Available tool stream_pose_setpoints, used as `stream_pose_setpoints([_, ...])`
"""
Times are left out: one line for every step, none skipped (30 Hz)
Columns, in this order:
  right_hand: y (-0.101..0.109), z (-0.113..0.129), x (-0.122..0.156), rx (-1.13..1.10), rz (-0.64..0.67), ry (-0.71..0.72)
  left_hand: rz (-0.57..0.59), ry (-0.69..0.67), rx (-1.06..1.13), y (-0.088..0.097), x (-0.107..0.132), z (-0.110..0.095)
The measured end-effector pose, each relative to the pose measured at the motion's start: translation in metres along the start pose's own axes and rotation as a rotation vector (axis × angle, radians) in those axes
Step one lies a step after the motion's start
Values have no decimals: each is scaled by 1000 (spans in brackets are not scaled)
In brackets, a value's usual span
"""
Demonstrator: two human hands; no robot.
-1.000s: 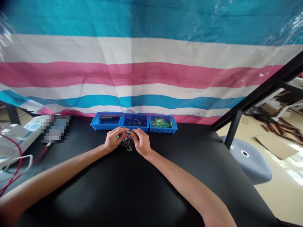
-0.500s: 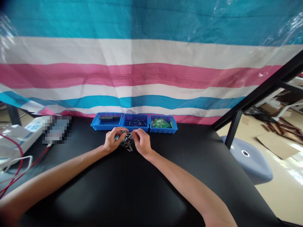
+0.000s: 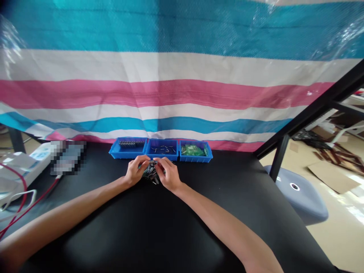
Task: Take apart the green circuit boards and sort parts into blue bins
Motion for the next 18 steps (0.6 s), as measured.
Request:
stream_pose_setpoints([-1,0,0,2,5,7,9,0,5,-1,0,0])
stream_pose_setpoints([-2,0,0,5,9,10,18,-2,10,-1,0,-1])
stream_pose_setpoints([-2,-1,0,8,13,8,26,-7,16,-2,0,-1])
stream_pose_setpoints([-3,-1,-1,14,18,4,31,-12,22,-2,1,-1])
stream_pose_setpoints([-4,-2,-1,19,23,0,35,-13,27,-2,1,-1])
stream_pose_setpoints([-5,-3,-1,23,27,-2,40,-11,31,-2,1,-1])
stream_pose_setpoints([-5,-3,-1,23,25,-1,47,-5,34,-2,1,-1])
stream_pose_setpoints([-4,-3,-1,19,17,0,55,4,34,-3,1,0])
stream_pose_setpoints([-2,-3,-1,14,1,-1,62,14,31,-3,0,1])
stream_pose_setpoints([0,-4,-2,8,-18,-6,69,20,25,-4,0,1])
stream_pose_setpoints([1,-5,-2,4,-36,-15,72,17,14,-4,-1,0])
stream_pose_setpoints([3,-6,-2,3,-48,-27,73,7,2,-4,-2,-1])
stream_pose_setpoints([4,-7,-3,4,-54,-39,69,-7,-9,-4,-3,-2])
stream_pose_setpoints([4,-8,-3,5,-53,-49,61,-24,-17,-4,-4,-4])
stream_pose_setpoints([3,-8,-3,5,-47,-56,53,-40,-20,-4,-5,-6])
stream_pose_setpoints([3,-9,-4,4,-40,-59,43,-53,-20,-3,-6,-8])
stream_pose_setpoints([2,-9,-4,4,-33,-59,33,-61,-16,-3,-7,-9])
stream_pose_setpoints([1,-9,-4,6,-27,-59,29,-64,-10,-2,-7,-10])
Point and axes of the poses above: each hand's wrist, its own x-axis away from the middle knuckle, its own y-axis out of the back of the hand, z = x × y, the point moved 8 cm from there along -x, towards the middle knuckle, and after that the axes turned 6 degrees about -y, right-handed, at the moved point
